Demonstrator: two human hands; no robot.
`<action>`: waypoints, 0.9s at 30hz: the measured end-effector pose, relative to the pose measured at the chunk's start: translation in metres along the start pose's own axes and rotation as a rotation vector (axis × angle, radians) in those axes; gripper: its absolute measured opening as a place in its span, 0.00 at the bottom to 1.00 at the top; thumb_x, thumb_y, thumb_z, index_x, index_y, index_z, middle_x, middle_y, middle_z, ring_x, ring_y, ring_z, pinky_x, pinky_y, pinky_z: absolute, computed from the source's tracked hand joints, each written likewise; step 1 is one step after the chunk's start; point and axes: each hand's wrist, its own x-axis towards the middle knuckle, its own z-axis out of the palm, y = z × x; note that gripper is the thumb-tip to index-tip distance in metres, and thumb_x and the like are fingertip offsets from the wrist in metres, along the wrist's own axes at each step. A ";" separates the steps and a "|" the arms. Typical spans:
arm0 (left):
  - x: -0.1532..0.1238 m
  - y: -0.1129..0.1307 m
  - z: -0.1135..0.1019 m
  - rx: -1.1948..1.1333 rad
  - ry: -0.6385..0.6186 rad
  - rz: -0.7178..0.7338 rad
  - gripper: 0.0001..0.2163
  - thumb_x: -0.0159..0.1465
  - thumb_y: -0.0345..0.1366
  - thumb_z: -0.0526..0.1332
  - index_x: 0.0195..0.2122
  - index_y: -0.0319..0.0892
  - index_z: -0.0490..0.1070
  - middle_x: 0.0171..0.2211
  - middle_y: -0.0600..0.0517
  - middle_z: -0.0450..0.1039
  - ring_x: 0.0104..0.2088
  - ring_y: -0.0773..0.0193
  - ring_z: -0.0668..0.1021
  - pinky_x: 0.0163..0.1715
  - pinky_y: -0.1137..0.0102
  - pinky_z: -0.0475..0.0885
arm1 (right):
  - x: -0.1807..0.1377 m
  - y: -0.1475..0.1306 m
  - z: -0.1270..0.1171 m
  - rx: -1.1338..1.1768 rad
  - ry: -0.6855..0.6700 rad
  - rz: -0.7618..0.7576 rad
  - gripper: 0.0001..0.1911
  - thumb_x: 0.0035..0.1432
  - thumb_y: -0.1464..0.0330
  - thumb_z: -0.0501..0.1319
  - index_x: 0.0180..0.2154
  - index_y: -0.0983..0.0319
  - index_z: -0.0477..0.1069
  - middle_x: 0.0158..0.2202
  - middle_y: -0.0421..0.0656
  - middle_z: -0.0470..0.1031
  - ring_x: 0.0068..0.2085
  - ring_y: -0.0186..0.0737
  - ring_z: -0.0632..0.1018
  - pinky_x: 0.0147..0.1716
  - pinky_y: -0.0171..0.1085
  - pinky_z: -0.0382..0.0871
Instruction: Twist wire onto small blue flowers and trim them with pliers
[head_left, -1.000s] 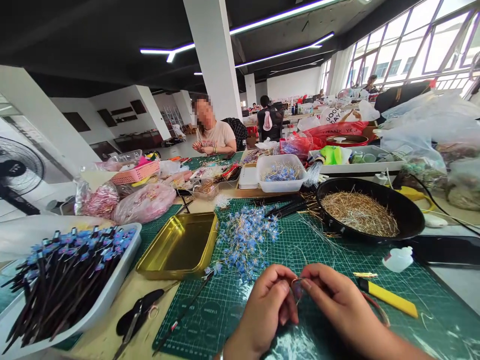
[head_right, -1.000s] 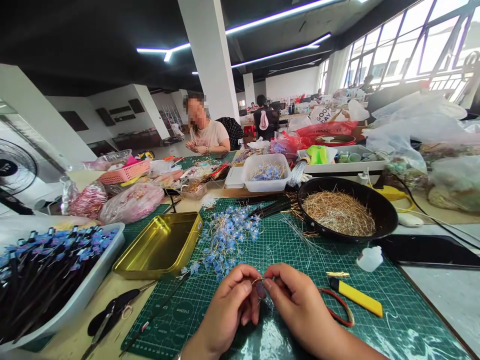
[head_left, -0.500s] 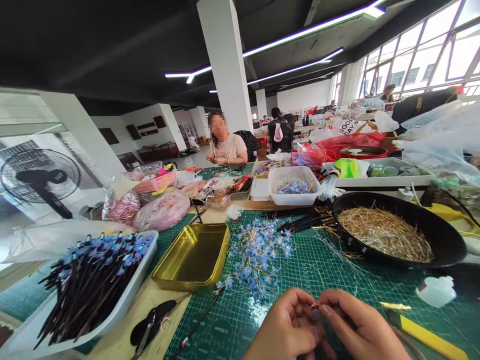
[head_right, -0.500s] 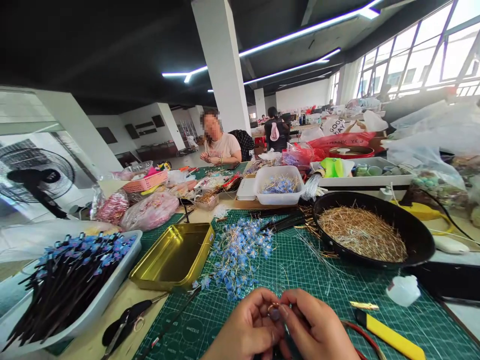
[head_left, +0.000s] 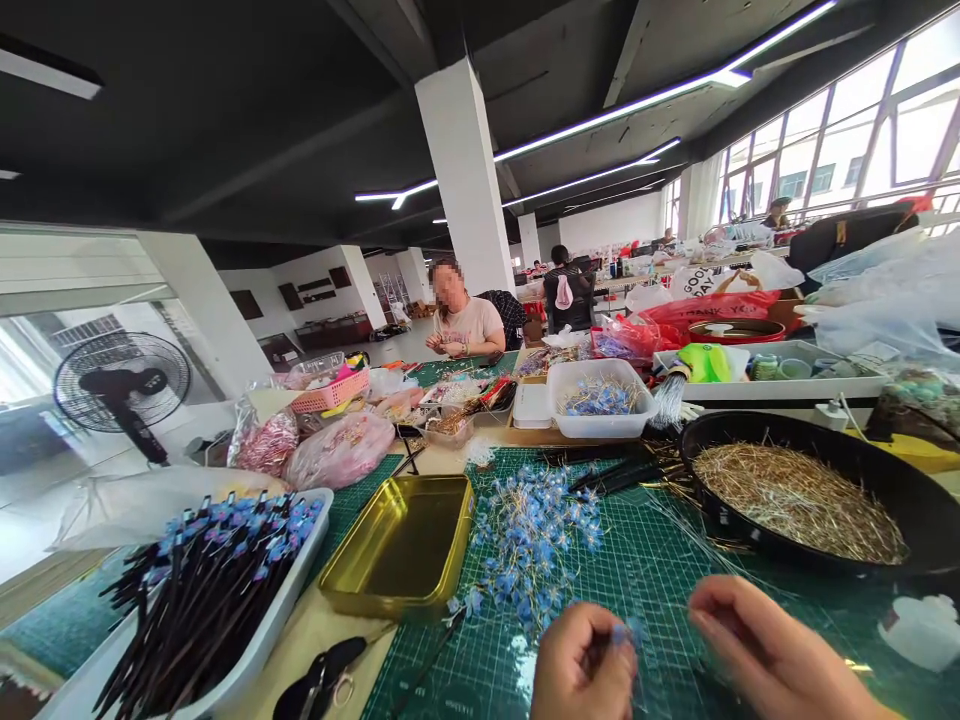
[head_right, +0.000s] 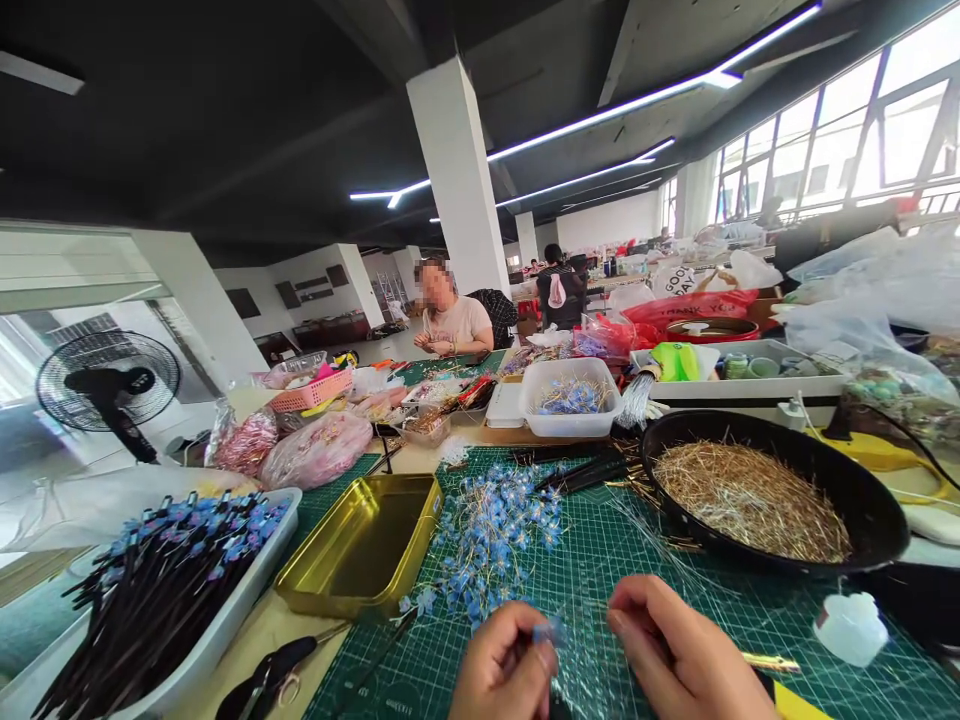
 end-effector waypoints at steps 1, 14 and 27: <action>0.000 0.001 -0.001 -0.027 0.035 0.034 0.17 0.59 0.51 0.63 0.32 0.40 0.68 0.22 0.57 0.62 0.19 0.72 0.64 0.21 0.75 0.60 | 0.001 -0.001 0.001 -0.133 -0.040 -0.030 0.11 0.66 0.63 0.52 0.34 0.57 0.70 0.28 0.40 0.74 0.29 0.38 0.78 0.29 0.32 0.72; -0.021 0.011 -0.019 1.097 0.027 0.285 0.11 0.67 0.28 0.52 0.38 0.42 0.74 0.38 0.48 0.76 0.38 0.57 0.78 0.39 0.64 0.69 | 0.015 -0.023 -0.025 -0.551 -0.498 -0.019 0.12 0.67 0.69 0.54 0.37 0.63 0.76 0.40 0.46 0.76 0.42 0.43 0.76 0.45 0.41 0.69; -0.023 0.007 -0.018 1.372 -0.006 0.231 0.16 0.64 0.21 0.50 0.41 0.41 0.75 0.41 0.46 0.75 0.44 0.56 0.77 0.44 0.64 0.71 | 0.049 0.024 -0.040 -0.882 -0.394 0.436 0.15 0.67 0.61 0.59 0.47 0.66 0.71 0.43 0.46 0.75 0.42 0.42 0.77 0.42 0.46 0.74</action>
